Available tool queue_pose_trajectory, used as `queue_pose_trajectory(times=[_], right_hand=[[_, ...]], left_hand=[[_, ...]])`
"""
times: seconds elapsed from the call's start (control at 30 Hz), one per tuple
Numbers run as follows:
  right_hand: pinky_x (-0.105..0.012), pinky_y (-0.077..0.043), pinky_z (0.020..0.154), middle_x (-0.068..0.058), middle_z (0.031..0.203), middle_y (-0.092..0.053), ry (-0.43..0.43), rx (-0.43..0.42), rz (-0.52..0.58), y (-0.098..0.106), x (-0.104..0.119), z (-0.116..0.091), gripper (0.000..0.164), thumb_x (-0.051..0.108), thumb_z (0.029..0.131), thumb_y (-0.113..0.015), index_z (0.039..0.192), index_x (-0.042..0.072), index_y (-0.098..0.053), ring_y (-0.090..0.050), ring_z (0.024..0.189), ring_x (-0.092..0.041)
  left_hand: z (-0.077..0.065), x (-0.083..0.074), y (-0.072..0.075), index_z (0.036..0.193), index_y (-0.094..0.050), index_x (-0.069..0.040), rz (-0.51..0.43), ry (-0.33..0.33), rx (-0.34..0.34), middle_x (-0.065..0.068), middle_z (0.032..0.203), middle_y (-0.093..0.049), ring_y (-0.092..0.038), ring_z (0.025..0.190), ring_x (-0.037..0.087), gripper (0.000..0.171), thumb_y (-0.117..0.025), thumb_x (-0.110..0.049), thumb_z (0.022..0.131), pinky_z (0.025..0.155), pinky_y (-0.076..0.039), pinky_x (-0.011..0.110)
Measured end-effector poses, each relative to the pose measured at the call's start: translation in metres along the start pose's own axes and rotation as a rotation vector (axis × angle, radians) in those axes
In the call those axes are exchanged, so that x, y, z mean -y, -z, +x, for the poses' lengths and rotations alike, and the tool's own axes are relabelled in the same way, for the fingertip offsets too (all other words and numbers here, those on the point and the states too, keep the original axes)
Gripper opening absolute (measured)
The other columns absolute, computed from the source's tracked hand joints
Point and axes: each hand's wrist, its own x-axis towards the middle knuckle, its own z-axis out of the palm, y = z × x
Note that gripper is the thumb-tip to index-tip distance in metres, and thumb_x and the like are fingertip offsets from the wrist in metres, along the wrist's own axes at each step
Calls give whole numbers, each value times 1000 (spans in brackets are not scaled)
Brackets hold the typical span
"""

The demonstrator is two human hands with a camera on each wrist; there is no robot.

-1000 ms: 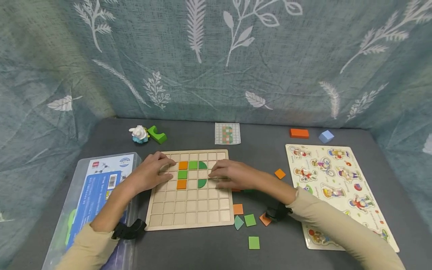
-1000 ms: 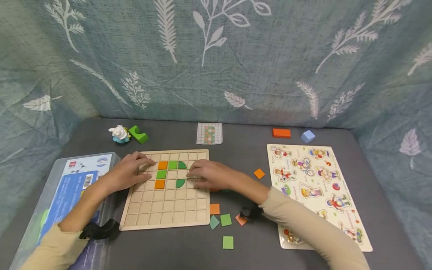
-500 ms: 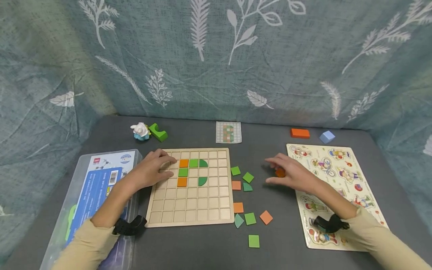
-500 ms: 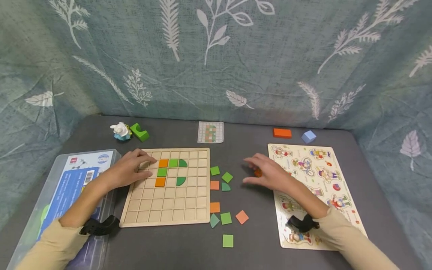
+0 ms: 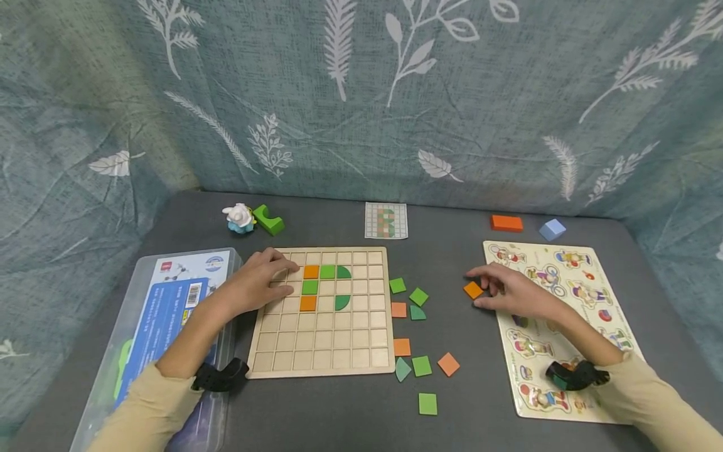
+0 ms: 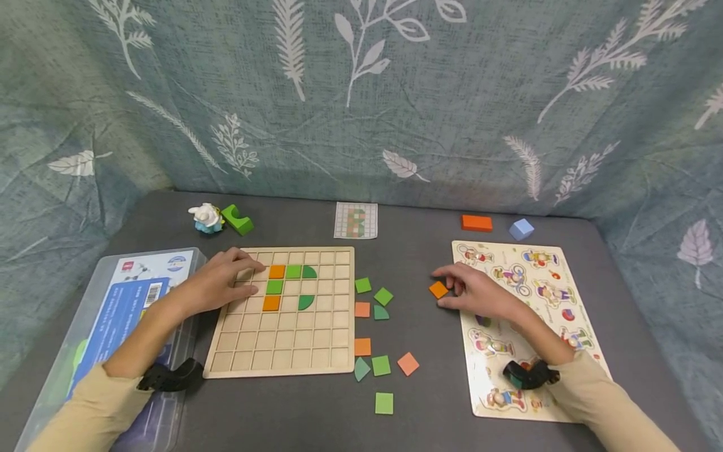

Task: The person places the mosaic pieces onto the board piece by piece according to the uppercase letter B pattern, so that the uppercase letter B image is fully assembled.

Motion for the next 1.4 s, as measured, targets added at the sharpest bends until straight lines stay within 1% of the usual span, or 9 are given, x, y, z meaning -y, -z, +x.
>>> queue_pose_trajectory(times=[0.17, 0.27, 0.47, 0.6, 0.73, 1.0, 1.1, 1.27, 1.4], right_hand=[[-22, -41, 65, -4, 95, -53, 3, 29, 61, 3, -4, 1, 37, 10, 91, -66, 127, 3, -59, -45, 75, -6], [-22, -40, 65, -4, 95, -53, 27, 28, 52, 2, -6, 1, 35, 8, 92, -66, 125, 3, -60, -45, 75, -7], [-23, -39, 65, -3, 94, -53, 31, 8, 37, 3, -5, 1, 32, 6, 92, -65, 123, 4, -63, -44, 76, -6], [-21, -39, 64, -4, 95, -54, 72, 2, 30, 3, -4, 0, 30, 4, 91, -65, 121, 2, -64, -44, 75, -5], [-19, -40, 65, -3, 95, -55, 104, -4, 20, 2, -3, -2, 28, 3, 91, -65, 118, 2, -65, -44, 75, -4], [-18, -40, 65, -2, 93, -56, 95, -30, -5, 1, -2, 0, 24, 5, 90, -67, 114, 4, -67, -45, 75, -4], [-19, -40, 63, -1, 91, -55, 103, -49, -19, 1, -3, -1, 22, 5, 88, -69, 110, 4, -67, -45, 74, -3], [-19, -41, 60, 2, 86, -54, 170, -111, -107, -2, -5, -1, 19, 3, 83, -74, 100, 6, -68, -46, 71, -1], [-19, -41, 59, 3, 85, -54, 185, -149, -155, -5, -4, 0, 18, 4, 81, -76, 97, 9, -68, -46, 69, 0]], left_hand=[[-1, 0, 1, 129, -62, -8, 5, 0, 0, 19, 127, -48, -44, 107, 33, 37, -65, -18, 93, 85, -42, 49], [-1, -1, 2, 129, -61, -8, 7, 7, 1, 19, 127, -48, -44, 108, 33, 38, -65, -18, 93, 85, -42, 49], [0, -2, 2, 129, -61, -8, -2, 2, 2, 19, 126, -48, -43, 107, 33, 38, -64, -17, 93, 85, -41, 48], [0, -3, 1, 129, -61, -8, 1, 8, 5, 19, 127, -47, -44, 108, 33, 38, -65, -18, 93, 85, -42, 49], [0, -2, 2, 128, -62, -8, 9, -1, 3, 18, 126, -48, -44, 106, 32, 37, -65, -18, 93, 82, -41, 47], [0, -1, 3, 128, -61, -8, 4, -7, -4, 19, 127, -48, -44, 105, 32, 37, -65, -17, 92, 83, -41, 47], [0, -1, 3, 128, -62, -8, 9, -8, -7, 19, 126, -48, -44, 105, 32, 37, -65, -17, 92, 83, -41, 47], [0, -1, 1, 128, -62, -7, 4, 1, -6, 20, 127, -48, -44, 108, 34, 37, -65, -17, 92, 85, -42, 49], [0, -2, 1, 128, -62, -7, 8, -1, -6, 20, 126, -49, -44, 107, 33, 37, -66, -16, 92, 85, -42, 49]])
